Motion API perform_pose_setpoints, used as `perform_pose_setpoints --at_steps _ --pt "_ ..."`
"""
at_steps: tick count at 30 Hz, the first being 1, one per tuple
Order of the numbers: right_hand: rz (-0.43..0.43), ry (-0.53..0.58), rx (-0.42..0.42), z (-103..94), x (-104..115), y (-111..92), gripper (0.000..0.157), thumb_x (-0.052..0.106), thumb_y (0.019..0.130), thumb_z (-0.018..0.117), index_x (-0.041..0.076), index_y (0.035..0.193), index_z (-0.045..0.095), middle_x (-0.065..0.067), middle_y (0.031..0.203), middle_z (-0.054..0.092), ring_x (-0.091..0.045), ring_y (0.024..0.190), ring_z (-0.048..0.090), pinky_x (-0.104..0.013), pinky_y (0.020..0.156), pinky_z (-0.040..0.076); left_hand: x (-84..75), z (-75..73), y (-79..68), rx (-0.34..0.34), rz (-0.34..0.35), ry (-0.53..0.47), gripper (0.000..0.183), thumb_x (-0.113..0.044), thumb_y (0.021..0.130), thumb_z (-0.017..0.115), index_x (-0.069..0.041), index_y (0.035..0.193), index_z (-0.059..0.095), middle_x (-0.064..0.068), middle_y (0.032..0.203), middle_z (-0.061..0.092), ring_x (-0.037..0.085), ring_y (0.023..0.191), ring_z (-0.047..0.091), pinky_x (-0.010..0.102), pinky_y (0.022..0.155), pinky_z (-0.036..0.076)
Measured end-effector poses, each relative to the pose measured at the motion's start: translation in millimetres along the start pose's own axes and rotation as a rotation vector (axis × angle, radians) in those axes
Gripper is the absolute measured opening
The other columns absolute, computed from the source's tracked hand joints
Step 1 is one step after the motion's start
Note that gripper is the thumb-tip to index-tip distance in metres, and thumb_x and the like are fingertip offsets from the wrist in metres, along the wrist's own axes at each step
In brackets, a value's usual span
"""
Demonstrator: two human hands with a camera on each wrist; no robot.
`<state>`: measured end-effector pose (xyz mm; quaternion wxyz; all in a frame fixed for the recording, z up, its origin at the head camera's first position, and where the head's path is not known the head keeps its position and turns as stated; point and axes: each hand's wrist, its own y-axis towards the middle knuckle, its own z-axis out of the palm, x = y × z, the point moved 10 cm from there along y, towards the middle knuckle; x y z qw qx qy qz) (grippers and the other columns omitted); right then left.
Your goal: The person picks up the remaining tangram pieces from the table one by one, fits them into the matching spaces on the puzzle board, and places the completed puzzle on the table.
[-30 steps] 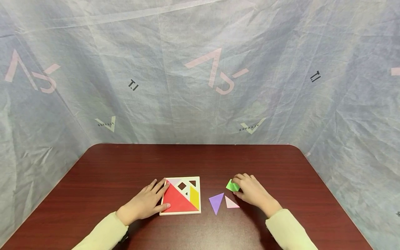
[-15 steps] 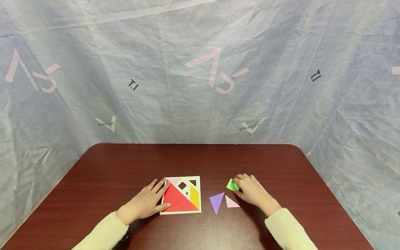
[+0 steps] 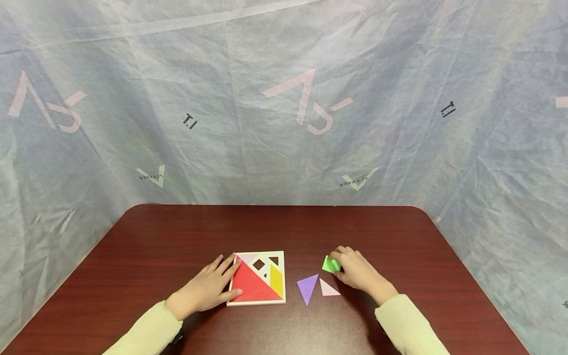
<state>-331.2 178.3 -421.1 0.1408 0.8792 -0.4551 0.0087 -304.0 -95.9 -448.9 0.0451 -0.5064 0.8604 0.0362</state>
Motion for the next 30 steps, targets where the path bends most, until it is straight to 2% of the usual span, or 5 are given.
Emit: perform_pose_setpoints --at_steps 5,14,20,25,30 --pt "0.025 0.045 0.025 1.3 0.0 1.8 0.033 0.002 0.070 0.072 0.005 0.102 0.064 -0.010 0.103 0.060 -0.030 0.098 0.055 -0.046 0.074 0.045 -0.9 0.1 -0.5 -0.002 0.006 0.010 0.072 -0.053 0.087 0.050 -0.005 0.139 0.038 0.017 0.146 0.030 0.046 0.127 0.034 0.052 0.101 0.034" --pt "0.032 0.102 0.055 5.9 -3.0 4.2 0.036 -0.003 0.065 0.070 0.008 0.098 0.062 -0.006 0.097 0.058 -0.021 0.086 0.050 -0.039 0.070 0.040 -2.6 -1.7 -1.9 0.003 0.003 0.013 0.072 -0.054 0.087 0.049 -0.006 0.139 0.037 0.017 0.146 0.030 0.045 0.128 0.034 0.050 0.101 0.034" --pt "0.035 0.083 0.040 5.3 -4.3 4.5 0.041 -0.004 0.062 0.070 0.009 0.100 0.061 -0.003 0.094 0.057 -0.019 0.084 0.049 -0.037 0.070 0.039 -3.4 -3.0 -2.4 -0.004 0.010 0.004 0.071 -0.053 0.087 0.049 -0.005 0.139 0.038 0.017 0.146 0.030 0.046 0.128 0.034 0.051 0.101 0.034" --pt "0.040 0.052 0.028 2.1 -4.4 3.9 0.041 0.000 0.063 0.073 0.009 0.101 0.061 -0.003 0.098 0.058 -0.021 0.086 0.051 -0.038 0.070 0.040 -3.9 -2.5 -2.8 -0.017 0.023 -0.007 0.072 -0.052 0.087 0.051 -0.003 0.138 0.039 0.019 0.145 0.031 0.047 0.127 0.034 0.052 0.099 0.035" --pt "0.056 0.049 0.033 -0.1 -6.4 3.1 0.039 0.005 0.066 0.074 0.009 0.102 0.061 -0.003 0.098 0.058 -0.020 0.086 0.050 -0.036 0.069 0.038 -1.6 -0.5 -1.3 -0.004 0.009 0.001 0.072 -0.053 0.087 0.050 -0.005 0.139 0.037 0.017 0.147 0.030 0.046 0.128 0.033 0.052 0.101 0.034"
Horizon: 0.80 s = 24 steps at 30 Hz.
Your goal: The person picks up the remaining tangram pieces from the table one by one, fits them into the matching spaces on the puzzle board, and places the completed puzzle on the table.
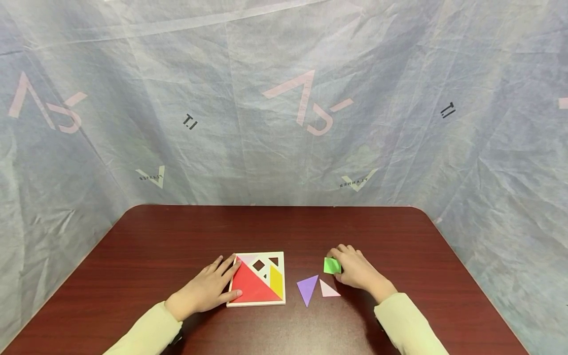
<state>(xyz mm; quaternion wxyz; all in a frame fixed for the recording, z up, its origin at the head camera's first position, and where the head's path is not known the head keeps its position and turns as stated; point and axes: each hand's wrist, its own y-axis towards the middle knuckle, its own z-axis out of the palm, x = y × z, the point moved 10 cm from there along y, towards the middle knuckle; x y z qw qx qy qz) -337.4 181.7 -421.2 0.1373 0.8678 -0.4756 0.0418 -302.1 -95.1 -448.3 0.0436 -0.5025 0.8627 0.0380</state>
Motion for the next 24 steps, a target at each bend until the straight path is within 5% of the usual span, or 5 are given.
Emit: perform_pose_setpoints --at_steps 13,24 --pt "0.034 0.048 0.017 4.9 -8.2 3.4 0.038 0.008 0.065 0.074 0.006 0.101 0.060 -0.002 0.085 0.054 -0.017 0.080 0.046 -0.035 0.066 0.037 0.8 -0.2 0.8 0.002 -0.005 0.005 0.072 -0.054 0.087 0.049 -0.006 0.140 0.037 0.016 0.147 0.029 0.046 0.128 0.033 0.052 0.101 0.034" --pt "0.037 -0.005 -0.005 2.0 -7.1 3.3 0.038 0.012 0.064 0.076 0.004 0.099 0.064 -0.003 0.090 0.053 -0.019 0.081 0.046 -0.033 0.066 0.035 1.0 0.0 1.1 -0.002 -0.006 0.010 0.072 -0.054 0.087 0.049 -0.006 0.140 0.037 0.016 0.147 0.029 0.045 0.128 0.033 0.052 0.101 0.034"
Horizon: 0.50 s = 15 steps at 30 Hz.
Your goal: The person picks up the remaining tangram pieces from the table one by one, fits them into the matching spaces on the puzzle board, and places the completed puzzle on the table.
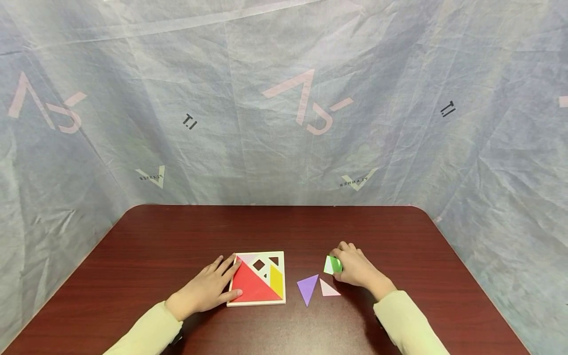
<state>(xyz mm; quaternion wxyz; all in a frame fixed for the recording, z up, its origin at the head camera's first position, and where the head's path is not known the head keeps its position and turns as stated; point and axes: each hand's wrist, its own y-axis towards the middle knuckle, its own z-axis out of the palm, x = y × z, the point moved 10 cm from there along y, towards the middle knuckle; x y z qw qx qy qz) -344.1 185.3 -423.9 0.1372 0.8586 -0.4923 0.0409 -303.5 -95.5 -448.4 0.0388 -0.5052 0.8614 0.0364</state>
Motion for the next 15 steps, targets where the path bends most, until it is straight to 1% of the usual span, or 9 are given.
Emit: perform_pose_setpoints --at_steps 8,11,15 --pt "-0.001 -0.011 -0.018 -3.4 1.2 -0.9 0.037 0.014 0.066 0.077 0.007 0.100 0.064 -0.002 0.093 0.056 -0.018 0.084 0.049 -0.033 0.068 0.038 -0.4 -0.9 -0.4 0.001 0.003 0.001 0.072 -0.054 0.087 0.048 -0.006 0.139 0.037 0.017 0.147 0.029 0.046 0.128 0.033 0.051 0.101 0.034" --pt "-0.025 -0.014 -0.027 -3.6 2.8 -0.7 0.037 0.014 0.066 0.078 0.008 0.100 0.063 -0.001 0.092 0.058 -0.015 0.080 0.052 -0.031 0.066 0.041 -1.7 -2.2 -1.1 -0.006 0.012 -0.007 0.071 -0.052 0.087 0.050 -0.005 0.139 0.038 0.018 0.146 0.030 0.046 0.128 0.034 0.052 0.100 0.035" --pt "-0.063 0.014 -0.039 -4.0 5.7 -0.6 0.031 0.007 0.069 0.076 0.007 0.097 0.063 0.000 0.089 0.061 -0.011 0.074 0.054 -0.027 0.063 0.045 -2.0 -0.9 -1.3 -0.020 0.028 0.003 0.071 -0.053 0.087 0.049 -0.004 0.138 0.039 0.019 0.145 0.031 0.047 0.126 0.035 0.053 0.099 0.035"
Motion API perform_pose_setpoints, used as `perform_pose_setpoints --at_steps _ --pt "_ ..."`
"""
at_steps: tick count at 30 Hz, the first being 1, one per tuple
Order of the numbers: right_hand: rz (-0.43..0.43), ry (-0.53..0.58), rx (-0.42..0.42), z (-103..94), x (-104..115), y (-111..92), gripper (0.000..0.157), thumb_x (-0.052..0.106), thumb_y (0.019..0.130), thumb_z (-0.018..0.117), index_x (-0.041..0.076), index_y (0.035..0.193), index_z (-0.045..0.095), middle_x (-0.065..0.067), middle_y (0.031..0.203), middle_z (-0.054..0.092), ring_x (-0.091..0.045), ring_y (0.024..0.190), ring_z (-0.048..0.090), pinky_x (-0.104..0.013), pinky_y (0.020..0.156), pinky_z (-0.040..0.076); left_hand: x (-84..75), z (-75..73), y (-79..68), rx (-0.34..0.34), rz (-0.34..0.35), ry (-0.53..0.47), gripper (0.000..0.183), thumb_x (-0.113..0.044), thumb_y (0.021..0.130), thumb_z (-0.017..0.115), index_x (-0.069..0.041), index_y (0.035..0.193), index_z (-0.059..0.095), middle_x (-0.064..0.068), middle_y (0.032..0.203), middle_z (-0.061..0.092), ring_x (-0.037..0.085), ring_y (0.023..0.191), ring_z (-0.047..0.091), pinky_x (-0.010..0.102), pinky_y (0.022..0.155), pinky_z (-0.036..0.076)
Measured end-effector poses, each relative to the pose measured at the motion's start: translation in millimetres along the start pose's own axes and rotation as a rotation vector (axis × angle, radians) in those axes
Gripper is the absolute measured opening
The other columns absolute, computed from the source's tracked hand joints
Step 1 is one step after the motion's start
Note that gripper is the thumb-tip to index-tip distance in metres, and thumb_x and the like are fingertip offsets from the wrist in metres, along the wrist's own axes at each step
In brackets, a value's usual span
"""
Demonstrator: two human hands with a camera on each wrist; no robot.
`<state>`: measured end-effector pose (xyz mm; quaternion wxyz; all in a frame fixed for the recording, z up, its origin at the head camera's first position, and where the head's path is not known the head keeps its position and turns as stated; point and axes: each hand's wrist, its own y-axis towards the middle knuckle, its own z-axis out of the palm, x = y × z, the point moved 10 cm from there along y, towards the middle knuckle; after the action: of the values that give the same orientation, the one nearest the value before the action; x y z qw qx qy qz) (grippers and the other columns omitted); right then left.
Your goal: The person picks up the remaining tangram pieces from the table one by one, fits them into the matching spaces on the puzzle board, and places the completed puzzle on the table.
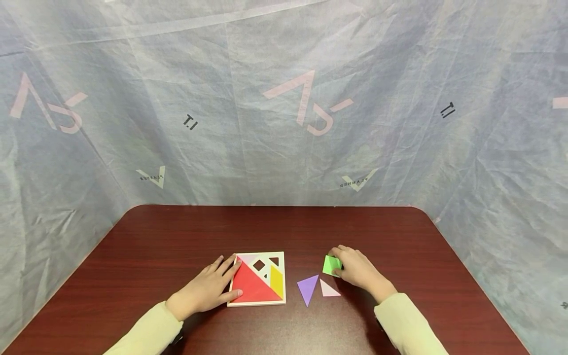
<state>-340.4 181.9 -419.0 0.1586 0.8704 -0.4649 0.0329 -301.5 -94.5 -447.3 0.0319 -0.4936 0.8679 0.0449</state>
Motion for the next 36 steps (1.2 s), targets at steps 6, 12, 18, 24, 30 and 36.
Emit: perform_pose_setpoints --at_steps 6,12,18,24,30,36 --pt "0.006 0.036 -0.024 -2.7 0.6 1.8 0.018 -0.002 0.076 0.065 0.010 0.090 0.064 0.002 0.085 0.062 -0.008 0.071 0.052 -0.023 0.060 0.044 0.6 0.0 0.1 0.024 -0.015 -0.014 0.071 -0.052 0.087 0.050 -0.005 0.139 0.038 0.018 0.146 0.030 0.046 0.128 0.034 0.053 0.100 0.034" --pt "0.004 0.081 -0.036 -3.5 1.6 3.1 0.018 -0.007 0.077 0.061 0.008 0.088 0.065 -0.002 0.083 0.063 -0.007 0.068 0.048 -0.019 0.057 0.040 2.0 2.0 0.0 0.048 -0.033 -0.021 0.072 -0.054 0.088 0.048 -0.006 0.140 0.037 0.016 0.147 0.028 0.045 0.130 0.032 0.052 0.102 0.033" --pt "0.001 0.084 -0.062 -4.5 1.7 3.5 0.018 -0.008 0.079 0.059 0.008 0.086 0.066 -0.001 0.083 0.064 -0.009 0.071 0.054 -0.021 0.059 0.044 1.3 1.4 -0.6 0.052 -0.030 -0.029 0.072 -0.054 0.087 0.048 -0.006 0.140 0.037 0.016 0.148 0.028 0.045 0.130 0.031 0.052 0.102 0.033" --pt "0.007 0.084 -0.081 -6.9 1.7 4.0 0.020 -0.009 0.078 0.058 0.008 0.085 0.066 0.000 0.083 0.064 -0.010 0.073 0.057 -0.022 0.060 0.045 1.2 0.4 -0.6 0.046 -0.026 -0.024 0.072 -0.053 0.088 0.048 -0.005 0.140 0.037 0.017 0.147 0.028 0.045 0.130 0.031 0.052 0.102 0.033" --pt "0.005 0.074 -0.101 -9.1 2.6 5.2 0.022 -0.010 0.078 0.057 0.010 0.083 0.066 0.002 0.081 0.064 -0.009 0.071 0.056 -0.022 0.059 0.044 2.3 3.6 0.8 0.024 -0.017 -0.012 0.072 -0.053 0.087 0.049 -0.005 0.140 0.037 0.018 0.147 0.029 0.047 0.128 0.033 0.053 0.101 0.033" --pt "-0.014 0.065 -0.147 -13.0 7.5 7.6 0.022 -0.009 0.078 0.059 0.011 0.084 0.066 0.003 0.081 0.063 -0.008 0.070 0.056 -0.023 0.059 0.044 5.8 10.6 2.8 0.009 -0.009 -0.001 0.073 -0.055 0.086 0.048 -0.007 0.140 0.037 0.017 0.147 0.029 0.046 0.128 0.033 0.053 0.101 0.033"
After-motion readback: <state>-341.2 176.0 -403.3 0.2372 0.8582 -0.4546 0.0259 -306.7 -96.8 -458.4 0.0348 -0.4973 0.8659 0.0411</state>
